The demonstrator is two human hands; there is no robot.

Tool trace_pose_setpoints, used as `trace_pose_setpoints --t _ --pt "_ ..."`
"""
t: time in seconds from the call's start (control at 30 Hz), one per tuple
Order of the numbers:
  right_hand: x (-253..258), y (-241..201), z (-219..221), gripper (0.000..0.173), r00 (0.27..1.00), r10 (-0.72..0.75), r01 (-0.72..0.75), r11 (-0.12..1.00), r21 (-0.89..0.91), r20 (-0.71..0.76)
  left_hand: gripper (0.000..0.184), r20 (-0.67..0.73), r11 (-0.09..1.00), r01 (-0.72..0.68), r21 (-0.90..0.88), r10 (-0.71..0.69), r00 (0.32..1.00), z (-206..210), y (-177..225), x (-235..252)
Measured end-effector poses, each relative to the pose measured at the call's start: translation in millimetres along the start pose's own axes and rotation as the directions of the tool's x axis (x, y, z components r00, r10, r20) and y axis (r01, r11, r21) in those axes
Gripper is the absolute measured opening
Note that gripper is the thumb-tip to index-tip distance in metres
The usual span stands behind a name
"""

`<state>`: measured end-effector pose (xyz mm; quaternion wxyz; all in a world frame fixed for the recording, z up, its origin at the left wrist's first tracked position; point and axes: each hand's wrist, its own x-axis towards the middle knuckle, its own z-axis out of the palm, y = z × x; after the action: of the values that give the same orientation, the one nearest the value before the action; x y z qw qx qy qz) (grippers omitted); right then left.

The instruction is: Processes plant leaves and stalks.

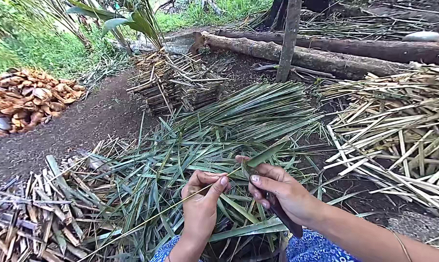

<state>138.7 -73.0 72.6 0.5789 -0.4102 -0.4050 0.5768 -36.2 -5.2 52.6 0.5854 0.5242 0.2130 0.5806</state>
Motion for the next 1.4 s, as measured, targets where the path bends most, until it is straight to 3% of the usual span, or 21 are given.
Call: trace_pose_setpoints --t 0.13,0.23,0.33,0.43,0.53,0.6,0.8,0.9,1.03,1.17,1.23,1.3,1.4 --pt "16.2 -10.5 -28.4 0.040 0.937 -0.076 0.087 0.996 0.015 -0.342 0.018 -0.062 0.996 -0.025 0.088 0.031 0.998 -17.4 2.5 7.4" --pt "29.0 -6.2 -58.2 0.039 0.897 -0.076 0.148 0.980 0.134 -0.435 0.020 -0.121 0.986 -0.058 0.153 0.077 0.990 -29.0 -0.6 15.3" --pt "25.5 -3.9 -59.7 0.039 0.955 -0.005 0.028 0.997 0.075 -0.295 0.021 -0.124 0.967 -0.141 0.212 0.170 0.978 -36.7 -3.9 20.9" --pt "16.2 -6.3 -31.3 0.045 0.989 0.148 -0.148 0.989 -0.014 -0.014 0.020 -0.060 0.955 -0.186 0.233 0.205 0.977 -33.5 -9.2 14.4" --pt "13.9 0.1 -9.9 0.046 0.969 0.151 -0.151 0.988 -0.016 0.194 0.020 -0.013 0.959 -0.197 0.205 0.203 0.979 -22.8 -13.5 6.0" --pt "13.4 4.7 -1.9 0.046 0.958 0.128 -0.136 0.991 0.016 0.256 0.020 0.004 0.959 -0.215 0.183 0.218 0.976 -16.7 -14.6 2.3" --pt "13.2 7.4 6.9 0.041 0.948 0.102 -0.132 0.988 0.082 0.300 0.016 0.038 0.949 -0.283 0.141 0.280 0.959 -11.1 -16.5 -3.5" --pt "13.3 8.9 5.3 0.041 0.956 0.039 -0.062 0.996 0.070 0.292 0.014 0.073 0.933 -0.327 0.152 0.319 0.945 -12.5 -13.4 -3.4" --pt "17.9 2.7 -11.0 0.039 0.994 -0.088 0.087 0.996 0.018 0.066 0.014 0.101 0.912 -0.360 0.197 0.347 0.933 -18.6 -5.2 -1.6" --pt "24.9 -2.8 -27.5 0.042 0.977 -0.144 0.159 0.984 0.086 -0.157 0.014 0.095 0.902 -0.375 0.212 0.363 0.927 -21.0 -6.1 -1.1" --pt "20.6 0.1 -21.1 0.041 0.989 -0.119 0.127 0.988 0.091 -0.086 0.015 0.074 0.912 -0.362 0.194 0.354 0.932 -17.7 -8.1 -1.8" --pt "13.6 4.1 -7.0 0.042 0.993 -0.068 0.062 0.996 0.063 0.095 0.015 0.046 0.928 -0.335 0.165 0.332 0.942 -13.8 -8.9 -2.4" --pt "10.0 12.5 12.6 0.044 0.942 -0.054 0.039 0.998 0.052 0.331 0.014 0.029 0.952 -0.287 0.106 0.286 0.958 -8.0 -9.6 -4.8"
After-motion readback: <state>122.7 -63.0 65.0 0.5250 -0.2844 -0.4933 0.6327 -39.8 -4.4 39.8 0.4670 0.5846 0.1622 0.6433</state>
